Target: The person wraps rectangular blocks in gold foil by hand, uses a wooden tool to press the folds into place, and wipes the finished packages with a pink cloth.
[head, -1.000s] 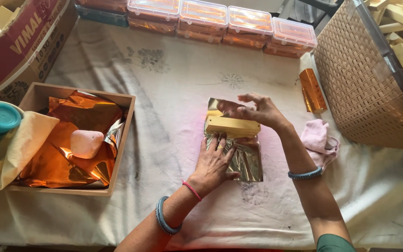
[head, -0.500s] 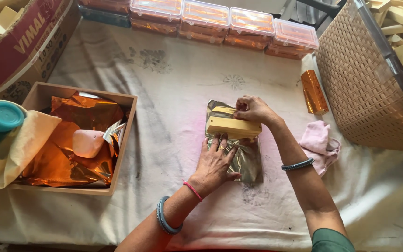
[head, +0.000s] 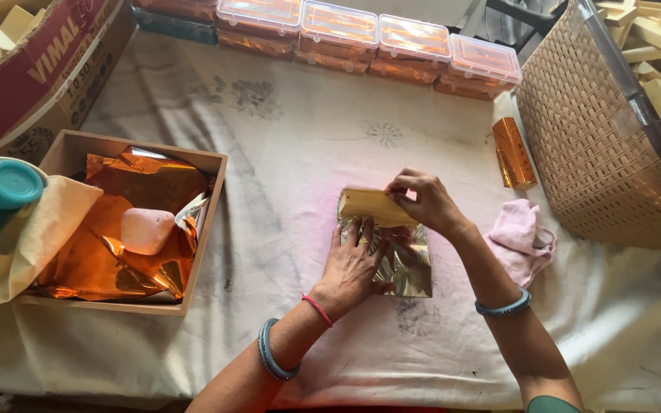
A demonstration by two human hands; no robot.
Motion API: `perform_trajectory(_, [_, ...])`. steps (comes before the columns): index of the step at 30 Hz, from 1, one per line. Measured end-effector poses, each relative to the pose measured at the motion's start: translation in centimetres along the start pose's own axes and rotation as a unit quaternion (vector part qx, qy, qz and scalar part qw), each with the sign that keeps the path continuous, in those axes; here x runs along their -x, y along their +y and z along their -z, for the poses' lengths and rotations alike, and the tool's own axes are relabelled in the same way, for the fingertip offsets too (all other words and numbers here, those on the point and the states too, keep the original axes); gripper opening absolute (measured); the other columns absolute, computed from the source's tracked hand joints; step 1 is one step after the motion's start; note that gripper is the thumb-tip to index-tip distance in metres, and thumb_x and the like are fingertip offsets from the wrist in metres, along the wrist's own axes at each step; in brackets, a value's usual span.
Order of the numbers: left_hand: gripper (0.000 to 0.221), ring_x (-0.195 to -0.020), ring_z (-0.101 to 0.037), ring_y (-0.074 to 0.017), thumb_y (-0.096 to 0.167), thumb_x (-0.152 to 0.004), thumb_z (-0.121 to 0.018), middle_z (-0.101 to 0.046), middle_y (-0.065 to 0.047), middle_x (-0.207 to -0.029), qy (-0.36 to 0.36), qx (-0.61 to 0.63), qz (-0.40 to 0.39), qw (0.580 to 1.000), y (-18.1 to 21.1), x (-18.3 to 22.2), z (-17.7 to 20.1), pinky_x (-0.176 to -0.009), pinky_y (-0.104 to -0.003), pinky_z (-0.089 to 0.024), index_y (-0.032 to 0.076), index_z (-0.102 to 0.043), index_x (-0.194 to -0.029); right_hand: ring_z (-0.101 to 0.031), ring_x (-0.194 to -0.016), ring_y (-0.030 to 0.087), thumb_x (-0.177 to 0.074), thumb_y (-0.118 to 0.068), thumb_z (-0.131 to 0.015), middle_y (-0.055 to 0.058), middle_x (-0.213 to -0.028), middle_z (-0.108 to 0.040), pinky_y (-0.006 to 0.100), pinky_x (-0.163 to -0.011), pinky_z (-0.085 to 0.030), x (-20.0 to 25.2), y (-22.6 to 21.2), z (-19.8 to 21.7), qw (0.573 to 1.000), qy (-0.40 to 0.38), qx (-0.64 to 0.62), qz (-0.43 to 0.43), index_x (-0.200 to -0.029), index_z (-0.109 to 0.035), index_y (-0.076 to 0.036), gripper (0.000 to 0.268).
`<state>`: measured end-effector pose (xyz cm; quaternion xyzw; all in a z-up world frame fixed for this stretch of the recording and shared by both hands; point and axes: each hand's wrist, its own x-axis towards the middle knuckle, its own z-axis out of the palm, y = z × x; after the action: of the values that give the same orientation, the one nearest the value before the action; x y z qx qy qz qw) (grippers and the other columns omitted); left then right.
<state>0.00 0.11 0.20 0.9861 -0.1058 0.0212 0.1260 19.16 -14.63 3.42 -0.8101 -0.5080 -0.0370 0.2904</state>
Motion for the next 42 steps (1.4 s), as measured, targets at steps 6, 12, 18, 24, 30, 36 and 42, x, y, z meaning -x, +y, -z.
perform_trajectory(6, [0.099, -0.149, -0.02, -0.0464, 0.069, -0.081, -0.067, -0.022, -0.027, -0.162, 0.024, 0.003, -0.009, 1.0, -0.2, -0.1, -0.5, -0.115, -0.067, -0.019, 0.015, -0.034, -0.157, -0.071, -0.092, 0.026, -0.086, -0.003, -0.075, 0.009, -0.102, -0.07, 0.038, -0.078, -0.061, 2.2, -3.2, -0.7, 0.996, 0.065, 0.055, 0.004, -0.101, -0.076, -0.007, 0.015])
perform_trajectory(12, [0.095, -0.145, -0.026, -0.0478, 0.069, -0.078, -0.068, -0.028, -0.028, -0.158, 0.057, -0.002, -0.027, 0.998, -0.4, 0.3, 0.5, -0.112, -0.066, -0.021, 0.016, -0.042, -0.152, -0.067, -0.097, 0.026, -0.09, -0.006, -0.077, 0.008, -0.104, -0.069, 0.039, -0.082, -0.058, 3.9, -3.5, -1.9, 0.986, 0.104, 0.125, 0.037, -0.101, -0.074, -0.006, 0.012])
perform_trajectory(18, [0.05, -0.116, -0.064, -0.0261, 0.053, -0.096, -0.069, -0.071, -0.011, -0.12, 0.011, 0.056, 0.04, 0.998, -1.9, -0.8, 4.0, -0.1, -0.042, -0.052, 0.008, -0.071, -0.118, -0.066, -0.105, 0.028, -0.076, -0.008, -0.078, 0.009, -0.109, -0.069, 0.041, -0.091, -0.056, 5.0, -5.0, -1.5, 0.981, 0.116, 0.144, 0.059, -0.113, -0.076, -0.007, 0.037])
perform_trajectory(24, [0.035, -0.115, -0.065, -0.0257, 0.017, -0.08, -0.077, -0.073, -0.01, -0.118, 0.345, -0.016, -0.022, 0.938, -3.9, -2.8, 3.8, -0.088, -0.041, -0.052, 0.006, -0.073, -0.114, -0.065, -0.103, 0.026, -0.081, -0.014, -0.081, 0.006, -0.109, -0.07, 0.041, -0.091, -0.055, 4.8, -6.0, -1.4, 0.975, 0.139, 0.158, 0.074, -0.111, -0.077, -0.007, 0.031])
perform_trajectory(30, [0.033, -0.12, -0.061, -0.0295, 0.014, -0.078, -0.076, -0.069, -0.012, -0.121, 0.329, -0.005, -0.059, 0.943, -3.8, -3.6, 1.9, -0.101, -0.045, -0.045, 0.006, -0.073, -0.109, -0.067, -0.099, 0.024, -0.086, -0.015, -0.083, 0.004, -0.103, -0.072, 0.039, -0.088, -0.055, 4.9, -6.1, -1.8, 0.966, 0.179, 0.162, 0.088, -0.104, -0.077, -0.007, 0.021])
perform_trajectory(36, [0.03, -0.114, -0.062, -0.0273, 0.012, -0.079, -0.074, -0.069, -0.013, -0.118, 0.29, -0.017, -0.069, 0.954, -4.3, -2.7, 1.2, -0.1, -0.044, -0.046, 0.004, -0.073, -0.108, -0.068, -0.103, 0.024, -0.085, -0.012, -0.08, 0.005, -0.108, -0.073, 0.039, -0.092, -0.056, 5.3, -5.9, -1.1, 0.97, 0.15, 0.167, 0.097, -0.107, -0.076, -0.005, 0.023])
perform_trajectory(42, [0.03, -0.115, -0.062, -0.0252, 0.009, -0.084, -0.069, -0.069, -0.01, -0.122, 0.327, -0.043, -0.083, 0.94, -4.1, -2.4, 0.3, -0.103, -0.045, -0.046, 0.001, -0.074, -0.113, -0.073, -0.095, 0.019, -0.085, -0.005, -0.075, 0.008, -0.104, -0.075, 0.032, -0.085, -0.06, 7.5, -0.5, 0.8, 0.984, 0.177, 0.008, 0.016, -0.097, -0.076, -0.006, 0.013])
